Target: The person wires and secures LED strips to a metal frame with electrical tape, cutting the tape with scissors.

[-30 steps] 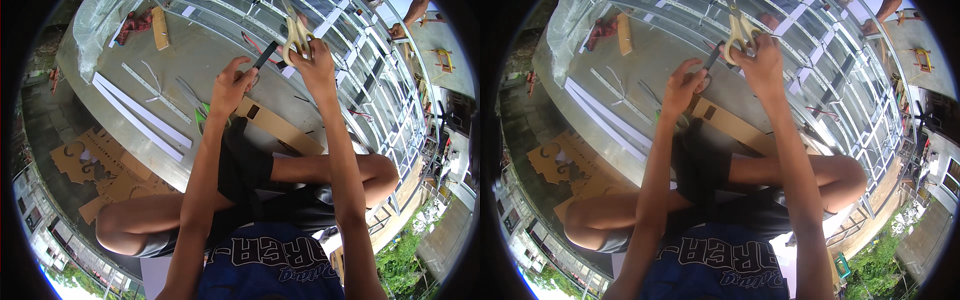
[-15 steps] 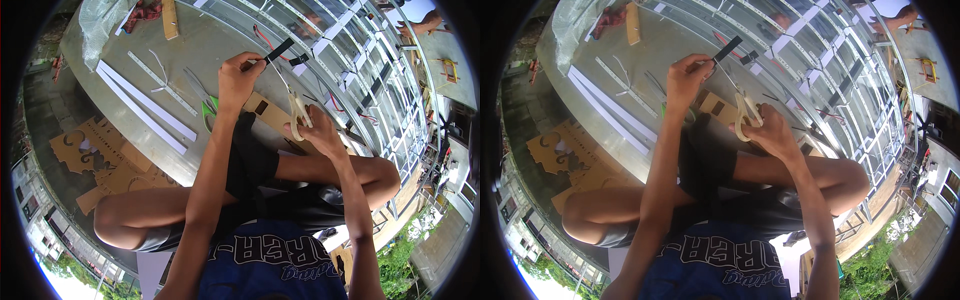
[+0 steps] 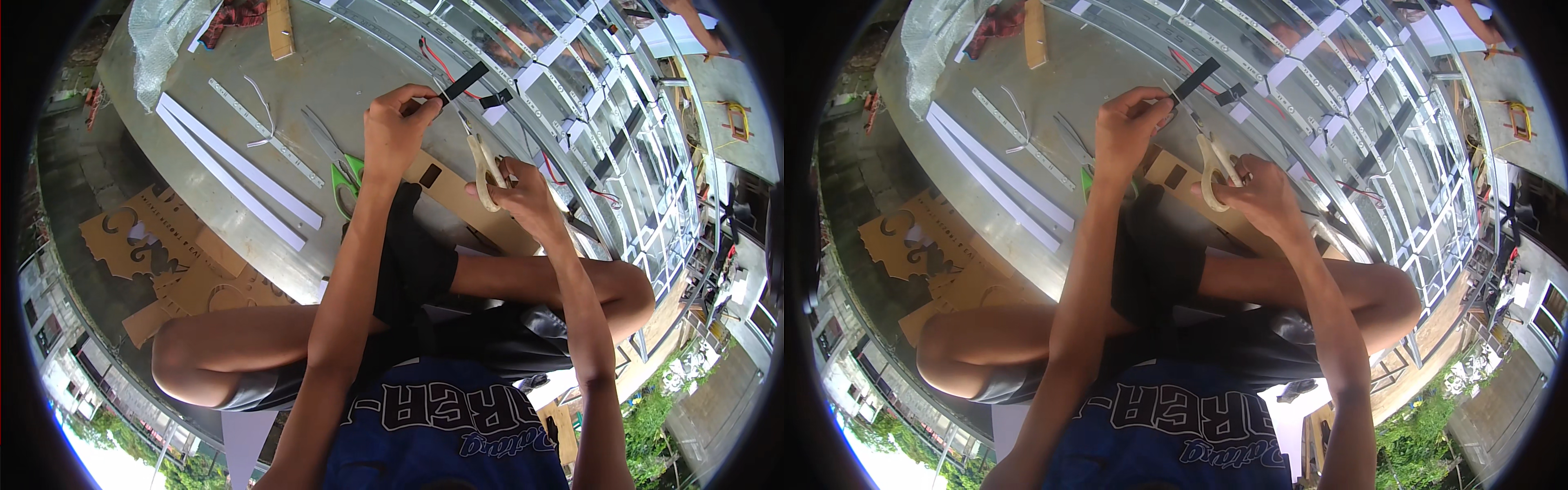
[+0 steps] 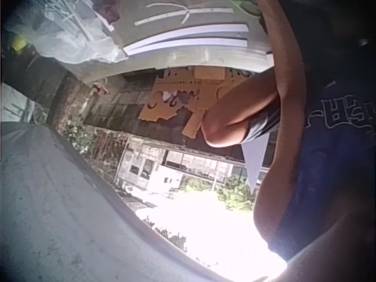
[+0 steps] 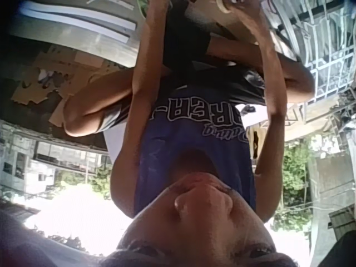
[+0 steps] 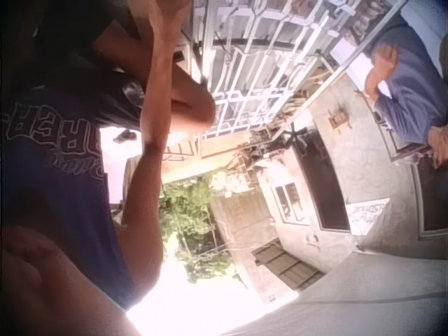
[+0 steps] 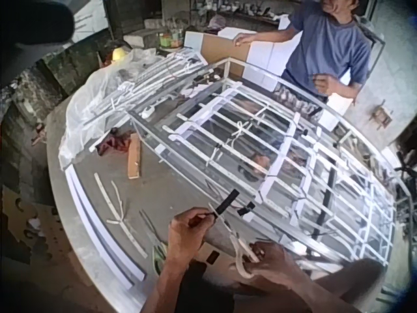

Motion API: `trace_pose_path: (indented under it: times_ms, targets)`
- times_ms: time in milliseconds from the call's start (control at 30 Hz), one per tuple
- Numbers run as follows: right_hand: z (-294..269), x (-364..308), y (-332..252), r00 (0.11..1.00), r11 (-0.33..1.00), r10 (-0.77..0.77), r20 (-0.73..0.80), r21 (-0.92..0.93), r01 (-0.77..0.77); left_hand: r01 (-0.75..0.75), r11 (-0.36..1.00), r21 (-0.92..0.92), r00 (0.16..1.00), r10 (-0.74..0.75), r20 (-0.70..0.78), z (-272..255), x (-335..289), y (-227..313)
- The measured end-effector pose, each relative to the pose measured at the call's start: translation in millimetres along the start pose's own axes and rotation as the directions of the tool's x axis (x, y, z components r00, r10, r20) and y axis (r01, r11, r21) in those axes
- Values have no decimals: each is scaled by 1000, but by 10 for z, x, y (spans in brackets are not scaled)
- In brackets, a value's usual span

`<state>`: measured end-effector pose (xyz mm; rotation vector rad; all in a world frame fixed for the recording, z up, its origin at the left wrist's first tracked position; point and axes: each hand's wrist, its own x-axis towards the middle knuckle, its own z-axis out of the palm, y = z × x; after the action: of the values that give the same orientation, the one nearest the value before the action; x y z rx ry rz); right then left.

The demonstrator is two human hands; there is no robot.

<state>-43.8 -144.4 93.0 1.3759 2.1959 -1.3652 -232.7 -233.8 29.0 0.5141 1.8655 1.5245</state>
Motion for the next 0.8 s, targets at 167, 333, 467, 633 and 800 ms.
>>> trace_pose_path:
  times_ms: [167, 333, 467, 633, 800]
  targets:
    - [-38, 2, 23, 1000, 996, -23, 9, 81, 22, -31, 999, -13, 999, 31, -9, 21, 22, -25]
    - [-36, 32, 14, 999, 996, -40, 35, 78, 37, -15, 1000, -4, 1000, 15, -15, -4, 11, -16]
    - [-19, 61, 108, 999, 994, -40, 25, 105, 38, -28, 1000, 4, 999, 28, -24, -8, 2, 42]
    - [-36, 82, 224, 999, 984, -23, 32, 179, 17, 2, 999, 53, 1000, -2, 0, -28, -12, 21]
    - [61, -81, 263, 995, 993, -67, 79, 99, 59, -150, 894, 423, 975, 206, -89, -155, 11, -454]
